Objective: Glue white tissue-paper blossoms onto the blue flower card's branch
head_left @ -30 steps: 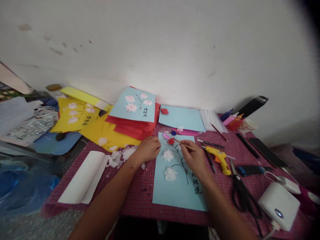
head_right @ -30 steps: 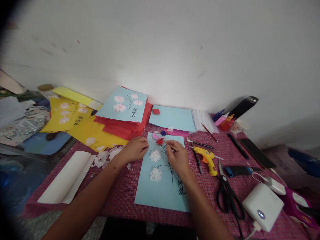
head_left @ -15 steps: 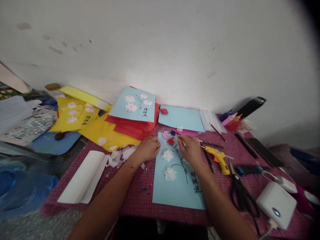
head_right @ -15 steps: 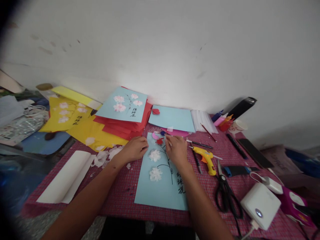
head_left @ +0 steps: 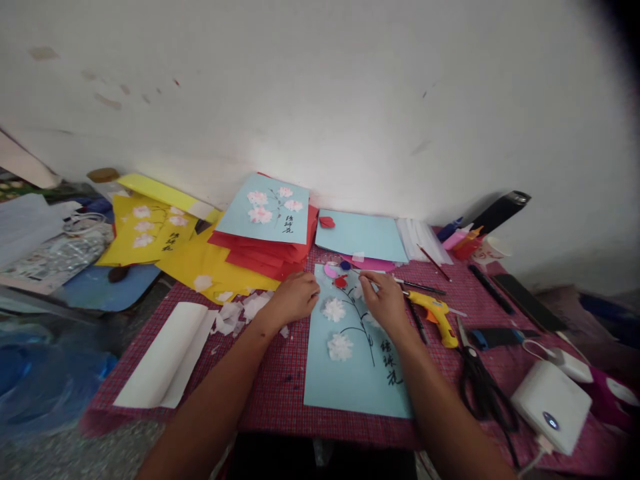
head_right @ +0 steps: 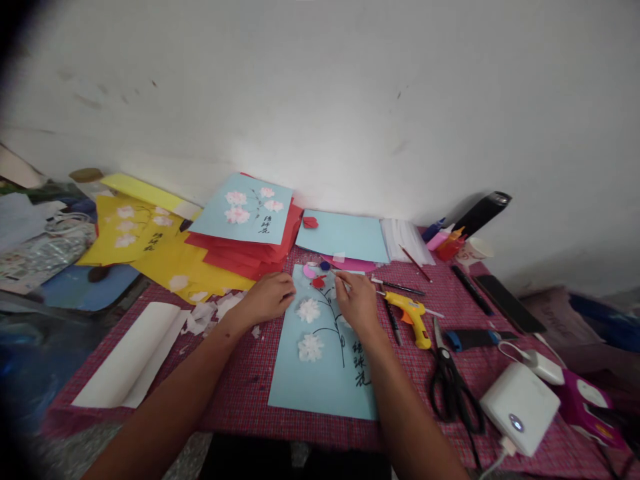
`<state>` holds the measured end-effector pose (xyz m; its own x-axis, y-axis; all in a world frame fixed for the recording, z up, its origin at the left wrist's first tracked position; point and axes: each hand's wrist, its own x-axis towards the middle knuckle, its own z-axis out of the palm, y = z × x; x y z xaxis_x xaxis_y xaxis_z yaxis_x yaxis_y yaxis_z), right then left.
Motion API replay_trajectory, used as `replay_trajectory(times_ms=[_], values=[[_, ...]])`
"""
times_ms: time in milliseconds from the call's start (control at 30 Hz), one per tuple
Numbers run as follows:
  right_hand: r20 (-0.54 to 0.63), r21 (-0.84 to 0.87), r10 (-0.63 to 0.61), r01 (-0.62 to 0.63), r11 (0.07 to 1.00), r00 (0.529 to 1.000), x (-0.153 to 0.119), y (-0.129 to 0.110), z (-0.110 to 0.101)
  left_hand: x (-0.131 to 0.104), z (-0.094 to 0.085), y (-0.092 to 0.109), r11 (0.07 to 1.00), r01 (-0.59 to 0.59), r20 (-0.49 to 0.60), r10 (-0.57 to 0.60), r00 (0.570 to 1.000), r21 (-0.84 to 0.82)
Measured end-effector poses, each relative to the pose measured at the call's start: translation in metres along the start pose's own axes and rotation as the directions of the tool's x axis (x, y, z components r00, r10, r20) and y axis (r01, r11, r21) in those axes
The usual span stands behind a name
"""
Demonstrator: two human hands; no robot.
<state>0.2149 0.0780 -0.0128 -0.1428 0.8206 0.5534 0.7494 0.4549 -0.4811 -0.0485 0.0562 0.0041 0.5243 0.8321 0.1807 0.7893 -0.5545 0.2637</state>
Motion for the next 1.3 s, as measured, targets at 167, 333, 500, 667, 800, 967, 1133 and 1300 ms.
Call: replay_trajectory(times_ms=[167,333,500,667,800,967,1133,1300], values=[[-0.034,0.081,0.031,-0.028,0.996,0.999,0.002,-0.007,-0.006,0.0,-0.001,0.001,1.0,-0.007,0.011,0.007,1.0,0.006],[0.034,0.285,0.168,-0.171,0.943,0.985,-0.009,-0.028,-0.036,0.0,-0.001,0.0,0.999,-0.014,0.007,0.014,1.0,0.032],[0.169,0.333,0.133,-0.184,0.925,0.977,-0.04,-0.046,-0.051,0.0,-0.001,0.001,0.999,-0.029,-0.006,0.029,1.0,0.033],[0.181,0.275,0.139,-0.186,0.943,0.974,-0.058,-0.045,-0.035,0.0,-0.002,0.002,1.0,-0.016,-0.004,0.016,1.0,0.02],[0.18,0.265,0.118,-0.163,0.95,0.977,-0.058,-0.044,-0.031,0.0,-0.003,0.002,1.0,-0.007,0.003,0.007,1.0,0.009],[0.182,0.257,0.077,-0.123,0.958,0.98,-0.058,-0.045,-0.031,0.0,-0.005,0.004,1.0,-0.016,-0.003,0.016,1.0,0.0],[0.169,0.252,0.079,-0.121,0.96,0.982,-0.06,-0.043,-0.032,0.001,-0.005,0.004,1.0,-0.002,0.008,0.002,1.0,-0.014],[0.143,0.265,0.122,-0.157,0.951,0.982,-0.063,-0.042,-0.038,0.001,-0.003,0.002,1.0,-0.005,0.016,0.005,1.0,-0.009]])
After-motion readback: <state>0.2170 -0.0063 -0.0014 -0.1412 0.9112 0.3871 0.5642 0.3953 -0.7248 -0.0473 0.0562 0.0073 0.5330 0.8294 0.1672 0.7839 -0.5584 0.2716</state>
